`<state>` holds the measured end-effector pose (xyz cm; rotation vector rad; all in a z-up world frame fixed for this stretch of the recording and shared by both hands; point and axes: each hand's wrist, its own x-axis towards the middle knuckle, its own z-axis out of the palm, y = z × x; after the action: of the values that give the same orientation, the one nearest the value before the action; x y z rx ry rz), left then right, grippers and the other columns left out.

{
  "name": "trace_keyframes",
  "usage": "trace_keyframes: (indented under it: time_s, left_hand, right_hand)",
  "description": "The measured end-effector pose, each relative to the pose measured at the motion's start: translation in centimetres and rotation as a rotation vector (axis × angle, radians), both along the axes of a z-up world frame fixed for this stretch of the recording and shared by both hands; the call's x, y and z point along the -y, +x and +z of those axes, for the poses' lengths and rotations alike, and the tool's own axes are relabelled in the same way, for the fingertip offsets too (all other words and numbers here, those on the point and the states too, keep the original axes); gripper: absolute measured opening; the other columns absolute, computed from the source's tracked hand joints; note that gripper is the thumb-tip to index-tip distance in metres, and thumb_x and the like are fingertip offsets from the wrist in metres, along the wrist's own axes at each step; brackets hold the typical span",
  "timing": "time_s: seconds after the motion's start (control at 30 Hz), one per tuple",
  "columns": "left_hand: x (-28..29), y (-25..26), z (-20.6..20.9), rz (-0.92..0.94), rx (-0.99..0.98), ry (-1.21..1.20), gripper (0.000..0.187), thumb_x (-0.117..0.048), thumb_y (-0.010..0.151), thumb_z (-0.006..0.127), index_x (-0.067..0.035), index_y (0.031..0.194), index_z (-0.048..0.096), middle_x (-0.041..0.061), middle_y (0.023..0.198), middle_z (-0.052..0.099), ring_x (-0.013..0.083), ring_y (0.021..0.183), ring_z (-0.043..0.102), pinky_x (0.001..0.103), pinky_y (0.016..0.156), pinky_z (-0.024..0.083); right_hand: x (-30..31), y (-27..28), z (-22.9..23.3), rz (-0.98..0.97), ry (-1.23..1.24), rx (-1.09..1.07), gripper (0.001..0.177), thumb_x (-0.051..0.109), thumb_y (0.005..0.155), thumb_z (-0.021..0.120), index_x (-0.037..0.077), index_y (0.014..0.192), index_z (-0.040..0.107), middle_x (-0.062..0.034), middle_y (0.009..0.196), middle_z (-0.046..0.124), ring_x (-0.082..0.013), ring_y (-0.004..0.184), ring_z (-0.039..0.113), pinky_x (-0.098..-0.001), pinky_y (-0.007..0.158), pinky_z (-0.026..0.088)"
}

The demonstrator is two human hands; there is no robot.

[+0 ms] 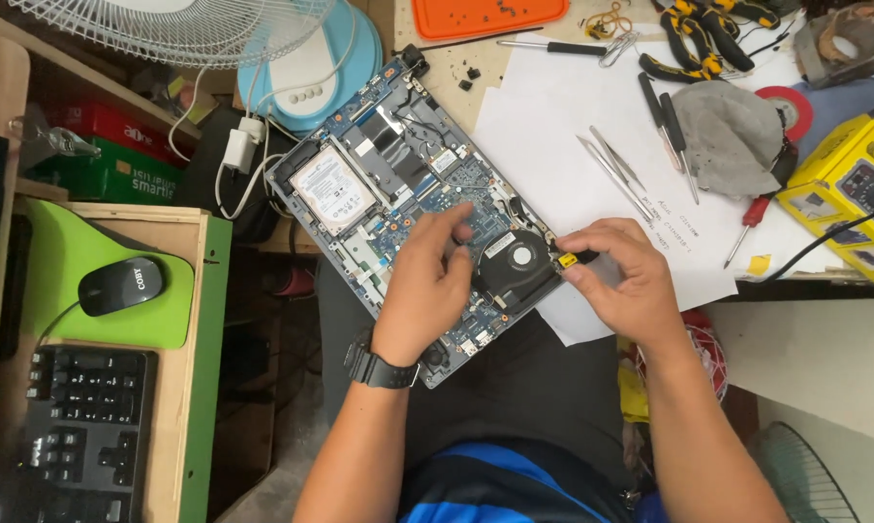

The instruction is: The person works on the internal components of a disassembled laptop resting on their lap, using their hands to connect a small cable. They then pick up a smartphone and use it to view a reference image while continuing to adjust the laptop's internal wiring.

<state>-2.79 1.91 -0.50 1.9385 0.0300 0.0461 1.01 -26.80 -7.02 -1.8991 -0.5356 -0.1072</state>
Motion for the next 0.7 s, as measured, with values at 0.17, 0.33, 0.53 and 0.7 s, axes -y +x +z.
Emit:
trace_keyframes:
  time_s: [0.17, 0.33, 0.53, 0.7]
  left_hand:
    - [1.5, -0.5, 0.6, 0.022, 0.056, -0.226, 0.049, 0.011, 0.104, 0.063, 0.011, 0.153, 0.068, 0.026, 0.119, 0.07, 0.0381, 0.103, 0.084, 0.05, 0.082, 0.075]
    - [3.8, -0.6, -0.5, 0.072, 0.128, -0.478, 0.045, 0.002, 0.1, 0.085, 0.006, 0.144, 0.074, 0.011, 0.108, 0.059, 0.0395, 0.108, 0.088, 0.048, 0.089, 0.075]
    - [5.5, -0.7, -1.1, 0.162, 0.102, -0.427, 0.039, -0.023, 0.087, 0.105, -0.007, 0.118, 0.089, 0.005, 0.092, 0.074, 0.0131, 0.092, 0.082, 0.028, 0.078, 0.071]
    - [5.4, -1.0, -1.3, 0.179, 0.035, -0.51, 0.043, -0.019, 0.087, 0.105, -0.002, 0.122, 0.087, 0.011, 0.093, 0.082, 0.0141, 0.087, 0.082, 0.03, 0.077, 0.07]
  right_hand:
    - [-0.1, -0.4, 0.9, -0.051, 0.158, -0.029, 0.019, 0.006, 0.109, 0.082, 0.001, 0.127, 0.081, -0.0164, 0.128, 0.083, -0.0283, 0.133, 0.071, -0.0459, 0.119, 0.056]
    - [-2.2, -1.7, 5.1, -0.12, 0.181, 0.084, 0.016, -0.001, 0.109, 0.082, -0.004, 0.125, 0.079, -0.022, 0.121, 0.081, -0.0334, 0.122, 0.078, -0.0477, 0.11, 0.063]
    - [-5.3, -2.7, 8.1, -0.037, 0.096, 0.07, 0.017, -0.007, 0.1, 0.086, 0.004, 0.112, 0.09, -0.0121, 0.104, 0.086, -0.0267, 0.096, 0.085, -0.0407, 0.085, 0.07]
    - [-5.7, -2.6, 9.2, 0.001, 0.063, -0.008, 0.019, -0.008, 0.097, 0.087, 0.003, 0.113, 0.089, -0.0175, 0.097, 0.085, -0.029, 0.089, 0.085, -0.0438, 0.078, 0.07]
